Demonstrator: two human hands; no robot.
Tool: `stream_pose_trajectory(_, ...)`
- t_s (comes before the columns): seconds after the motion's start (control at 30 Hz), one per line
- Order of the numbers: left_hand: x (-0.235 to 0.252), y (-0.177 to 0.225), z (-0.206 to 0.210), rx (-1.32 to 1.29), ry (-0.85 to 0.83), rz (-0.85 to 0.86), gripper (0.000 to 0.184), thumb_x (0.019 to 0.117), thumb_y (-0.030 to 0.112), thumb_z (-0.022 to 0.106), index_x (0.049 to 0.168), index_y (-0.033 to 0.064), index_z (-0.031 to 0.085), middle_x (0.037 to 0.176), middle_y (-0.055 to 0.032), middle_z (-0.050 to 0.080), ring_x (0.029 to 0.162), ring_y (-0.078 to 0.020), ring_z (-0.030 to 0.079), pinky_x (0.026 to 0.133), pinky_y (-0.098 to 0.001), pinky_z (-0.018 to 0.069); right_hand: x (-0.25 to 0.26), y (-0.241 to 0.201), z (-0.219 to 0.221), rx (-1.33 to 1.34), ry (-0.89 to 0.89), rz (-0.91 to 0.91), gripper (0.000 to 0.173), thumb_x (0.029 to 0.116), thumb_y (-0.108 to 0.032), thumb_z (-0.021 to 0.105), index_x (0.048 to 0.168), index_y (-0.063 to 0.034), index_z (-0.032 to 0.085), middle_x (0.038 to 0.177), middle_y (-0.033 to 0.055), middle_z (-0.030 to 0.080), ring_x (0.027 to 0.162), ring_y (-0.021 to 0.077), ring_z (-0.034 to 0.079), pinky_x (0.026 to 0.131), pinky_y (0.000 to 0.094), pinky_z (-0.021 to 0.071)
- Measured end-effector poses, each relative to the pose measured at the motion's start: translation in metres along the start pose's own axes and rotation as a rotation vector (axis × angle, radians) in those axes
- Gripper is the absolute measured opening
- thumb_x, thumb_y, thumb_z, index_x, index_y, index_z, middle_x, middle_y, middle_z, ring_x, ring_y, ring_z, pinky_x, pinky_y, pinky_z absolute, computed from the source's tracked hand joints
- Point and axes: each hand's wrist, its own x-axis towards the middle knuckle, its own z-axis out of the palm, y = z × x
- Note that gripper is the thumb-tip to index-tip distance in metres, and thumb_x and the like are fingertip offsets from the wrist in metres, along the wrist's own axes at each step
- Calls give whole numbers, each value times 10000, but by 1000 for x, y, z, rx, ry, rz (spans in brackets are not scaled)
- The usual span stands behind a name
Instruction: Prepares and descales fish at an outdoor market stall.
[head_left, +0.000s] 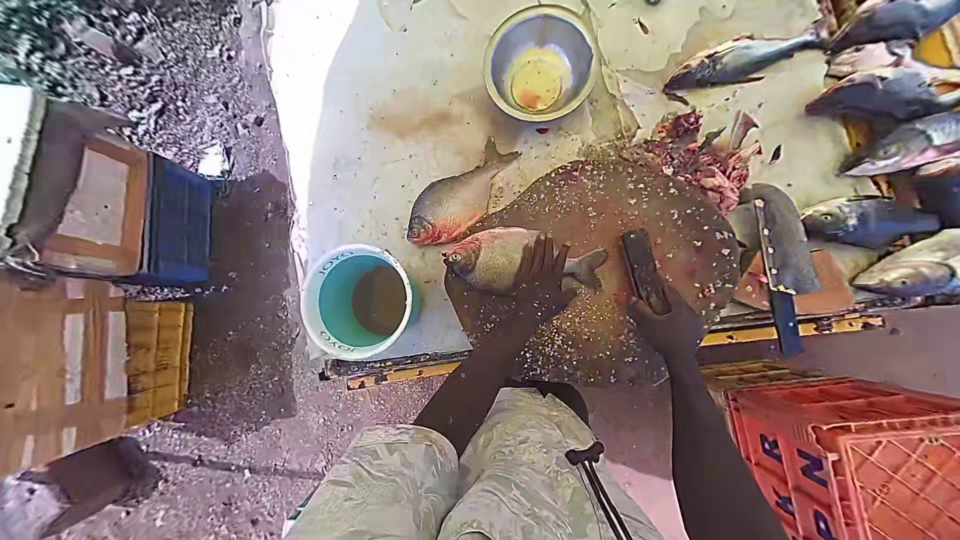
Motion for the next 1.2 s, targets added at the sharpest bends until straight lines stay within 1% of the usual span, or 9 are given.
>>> stream_pose_trajectory(0.17, 59, 43, -25, -656, 4, 64, 747, 1005, 348, 660, 1603, 54, 321, 1559, -228, 455, 1456, -375, 432, 1171, -624, 350, -48, -19, 6, 172, 95, -100, 680, 950, -371, 733, 1497, -34, 511, 1463, 250, 552, 1397, 360, 505, 1186, 518, 359)
stream_pose_trajectory(0.23, 31, -17, -70, -496, 206, 63, 702, 997, 376, 627, 1616, 194, 350, 1633, -43, 412, 1523, -240, 344, 1232, -560, 260, -81, -7, 18, 77, 102, -76, 732, 947, -420, 722, 1530, -51, 476, 1460, 270, 549, 1379, 407, 515, 1163, 581, 364)
stream_pose_trajectory(0.3, -29, -108, -103, -470, 411, -95, 520, 1003, 278, 604, 1507, 176, 531, 1449, 3, 613, 1355, -147, 545, 1160, -427, 408, -107, 6, 39, -2, 81, -43, 777, 957, -459, 691, 1563, -57, 417, 1434, 308, 549, 1330, 485, 531, 1102, 674, 380)
stream_pose_trajectory(0.37, -90, -198, -126, -502, 384, -505, 280, 1020, 213, 554, 1221, 113, 720, 1062, -71, 742, 957, -203, 704, 876, -446, 565, -110, 8, 52, -80, 99, 19, 825, 955, -548, 648, 1590, -96, 377, 1411, 307, 571, 1274, 519, 567, 1035, 721, 411)
stream_pose_trajectory(0.5, -129, -314, -77, -151, -11, -752, 365, 1028, 280, 581, 1222, -13, 681, 1216, -263, 677, 1180, -444, 629, 1005, -660, 465, -103, 5, 54, -59, 100, 55, 802, 954, -559, 642, 1576, -111, 406, 1364, 288, 610, 1240, 490, 597, 1013, 703, 434)
stream_pose_trajectory(0.63, -138, -266, -24, -30, -319, -722, 453, 1068, 209, 533, 1413, -85, 518, 1462, -326, 507, 1384, -494, 468, 1127, -642, 369, -97, 8, 40, -62, 1, 54, 782, 956, -562, 639, 1580, -153, 405, 1340, 266, 634, 1219, 471, 617, 1006, 696, 444)
stream_pose_trajectory(0.93, -113, -200, -100, 62, 446, -235, 442, 1018, 412, 565, 1350, 125, 618, 1149, -139, 700, 1063, -324, 676, 908, -545, 531, -98, 5, 49, 128, 21, 139, 739, 951, -517, 683, 1566, -197, 425, 1223, 257, 680, 1122, 457, 657, 954, 689, 476)
stream_pose_trajectory(1.07, -23, -194, -40, 153, 20, 202, 1134, 742, 785, 703, 1650, 309, 221, 1717, -116, 179, 1542, -404, 238, 1203, -630, 248, -85, -48, 48, 279, -55, -66, 692, 1037, -540, 538, 1626, -232, 346, 1194, 260, 695, 1030, 438, 691, 920, 659, 517)
stream_pose_trajectory(1.2, 20, -174, -16, 201, 95, 146, 1196, 690, 584, 841, 1616, 87, 270, 1631, -245, 321, 1495, -417, 348, 1221, -563, 291, 39, -110, 36, -5, -67, -278, 704, 1001, -710, 420, 1599, -342, 381, 1088, 223, 728, 959, 470, 704, 792, 699, 527)
